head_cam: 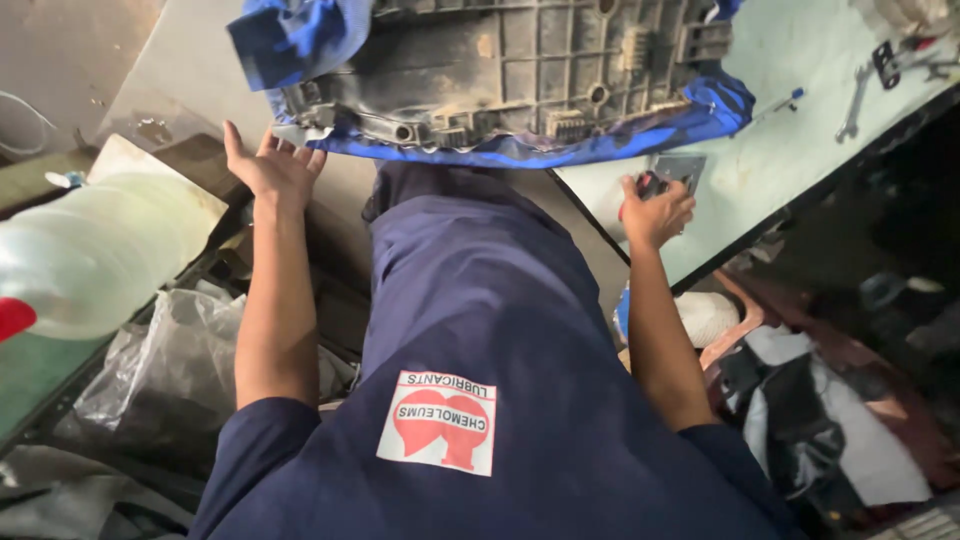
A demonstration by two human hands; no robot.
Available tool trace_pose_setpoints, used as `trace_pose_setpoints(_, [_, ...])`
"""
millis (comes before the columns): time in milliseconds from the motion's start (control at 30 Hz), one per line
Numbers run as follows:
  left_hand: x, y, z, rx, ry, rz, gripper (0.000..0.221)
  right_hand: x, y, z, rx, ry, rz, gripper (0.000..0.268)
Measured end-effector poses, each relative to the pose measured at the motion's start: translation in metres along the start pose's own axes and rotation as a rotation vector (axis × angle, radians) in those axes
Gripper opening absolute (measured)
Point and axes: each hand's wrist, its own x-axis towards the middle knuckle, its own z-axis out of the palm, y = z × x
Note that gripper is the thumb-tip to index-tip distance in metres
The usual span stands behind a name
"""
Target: Replacing or repairing the cover and cushioning of a motorcycle seat using staple guns and pliers.
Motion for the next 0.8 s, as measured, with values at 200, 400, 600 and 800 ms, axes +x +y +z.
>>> trace_pose_setpoints(200, [0.061, 0.004, -0.045, 0.341, -0.152, 0.022, 0.034, 0.033, 0.036, 0.019, 0.093, 0.024, 0.065, 0.089])
trace_pose_setpoints(400, [-0.043, 0.049, 0.031, 0.634, -0.239, -0.113, 0.024, -0.006, -0.029, -0.026, 0.228, -0.251, 0.212, 0.054])
trace_pose_setpoints(600, [-0.04, 0.066, 0.027, 0.529, -0.381, -0.211, 0.018, -0.056, -0.047, 0.002, 0.114, -0.36, 0.282, 0.046])
trace_pose_setpoints(800, [-0.022, 0.064, 0.023, 0.606, -0.383, -0.339, 0.01, -0.117, -0.101, -0.014, 0.157, -0.443, 0.279, 0.031])
